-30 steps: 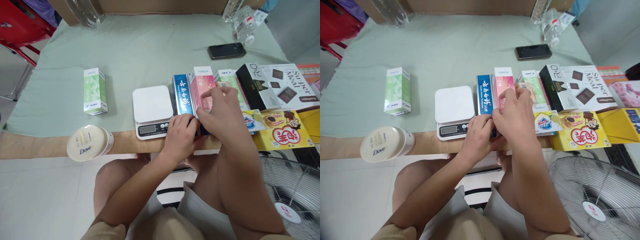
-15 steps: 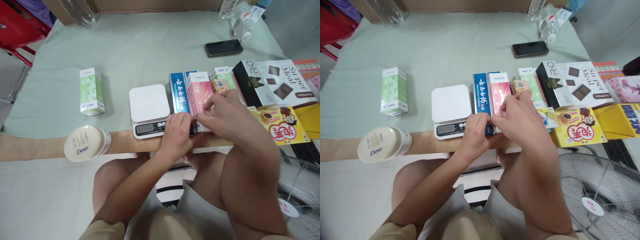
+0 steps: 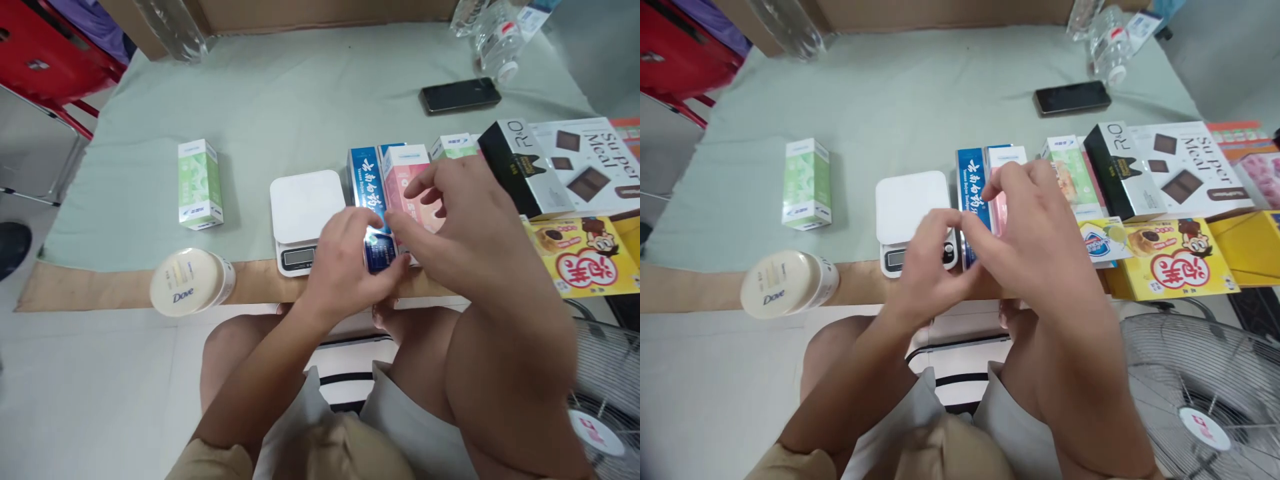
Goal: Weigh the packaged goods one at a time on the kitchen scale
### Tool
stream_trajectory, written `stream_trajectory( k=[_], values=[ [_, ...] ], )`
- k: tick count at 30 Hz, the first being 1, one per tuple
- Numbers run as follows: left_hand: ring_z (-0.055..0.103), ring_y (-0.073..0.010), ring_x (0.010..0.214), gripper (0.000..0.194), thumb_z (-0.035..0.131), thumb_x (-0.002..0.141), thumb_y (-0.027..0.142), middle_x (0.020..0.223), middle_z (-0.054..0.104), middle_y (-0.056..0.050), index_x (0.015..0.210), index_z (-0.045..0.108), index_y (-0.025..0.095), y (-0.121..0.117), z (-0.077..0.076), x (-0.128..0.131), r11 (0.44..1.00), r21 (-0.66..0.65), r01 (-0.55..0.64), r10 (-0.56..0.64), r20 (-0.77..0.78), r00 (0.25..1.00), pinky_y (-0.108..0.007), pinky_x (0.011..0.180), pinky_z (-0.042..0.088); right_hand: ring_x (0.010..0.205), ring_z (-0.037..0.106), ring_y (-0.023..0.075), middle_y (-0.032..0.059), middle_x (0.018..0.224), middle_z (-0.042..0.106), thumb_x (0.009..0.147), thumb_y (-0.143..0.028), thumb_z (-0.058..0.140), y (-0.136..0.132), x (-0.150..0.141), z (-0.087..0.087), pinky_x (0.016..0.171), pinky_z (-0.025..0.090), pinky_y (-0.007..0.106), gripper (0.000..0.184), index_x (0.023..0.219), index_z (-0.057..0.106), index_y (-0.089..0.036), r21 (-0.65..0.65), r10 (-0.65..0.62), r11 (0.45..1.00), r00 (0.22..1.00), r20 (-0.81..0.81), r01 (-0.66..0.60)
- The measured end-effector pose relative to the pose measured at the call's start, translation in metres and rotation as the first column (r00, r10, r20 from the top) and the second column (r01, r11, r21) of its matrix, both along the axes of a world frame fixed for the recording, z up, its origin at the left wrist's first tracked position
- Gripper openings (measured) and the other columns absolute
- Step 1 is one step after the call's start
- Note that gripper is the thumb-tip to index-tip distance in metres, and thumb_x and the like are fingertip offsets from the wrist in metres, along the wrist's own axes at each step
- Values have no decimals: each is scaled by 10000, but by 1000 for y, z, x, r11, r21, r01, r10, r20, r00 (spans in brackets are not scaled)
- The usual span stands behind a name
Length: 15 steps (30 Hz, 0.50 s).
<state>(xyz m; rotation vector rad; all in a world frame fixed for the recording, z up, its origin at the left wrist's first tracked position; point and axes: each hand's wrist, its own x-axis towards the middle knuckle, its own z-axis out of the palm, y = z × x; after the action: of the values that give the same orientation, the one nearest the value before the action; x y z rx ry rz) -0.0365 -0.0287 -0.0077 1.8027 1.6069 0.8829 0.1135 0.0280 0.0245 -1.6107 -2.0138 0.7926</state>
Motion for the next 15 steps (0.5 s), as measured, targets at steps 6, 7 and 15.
stream_trajectory(
  k=[6,7,15],
  values=[
    [699,-218,1004,190,751,832,314,1021,756,-26,993,700,224,-3,76,-99,958,-54,-281,271,-135,953,-380,925,535,890,636,222,66,964,672,897,-277,594,-10,-51,2,811,551,390,67,925,620,-222,76,203,978,963,-176,-193],
    [704,-211,952,183,762,808,298,971,757,-24,965,722,213,-6,82,-120,937,-11,-350,347,-95,933,-373,889,541,901,643,224,69,980,686,907,-270,579,-13,-61,1,813,550,386,75,934,629,-221,67,233,972,950,-207,-224],
    [688,-188,904,103,737,785,287,913,732,-29,845,735,203,-19,25,-248,674,-223,-704,738,203,643,-359,871,534,1178,676,254,115,1294,731,991,-351,447,-36,-154,-20,1030,551,440,352,1212,664,-183,-204,321,865,819,-475,-457]
  ],
)
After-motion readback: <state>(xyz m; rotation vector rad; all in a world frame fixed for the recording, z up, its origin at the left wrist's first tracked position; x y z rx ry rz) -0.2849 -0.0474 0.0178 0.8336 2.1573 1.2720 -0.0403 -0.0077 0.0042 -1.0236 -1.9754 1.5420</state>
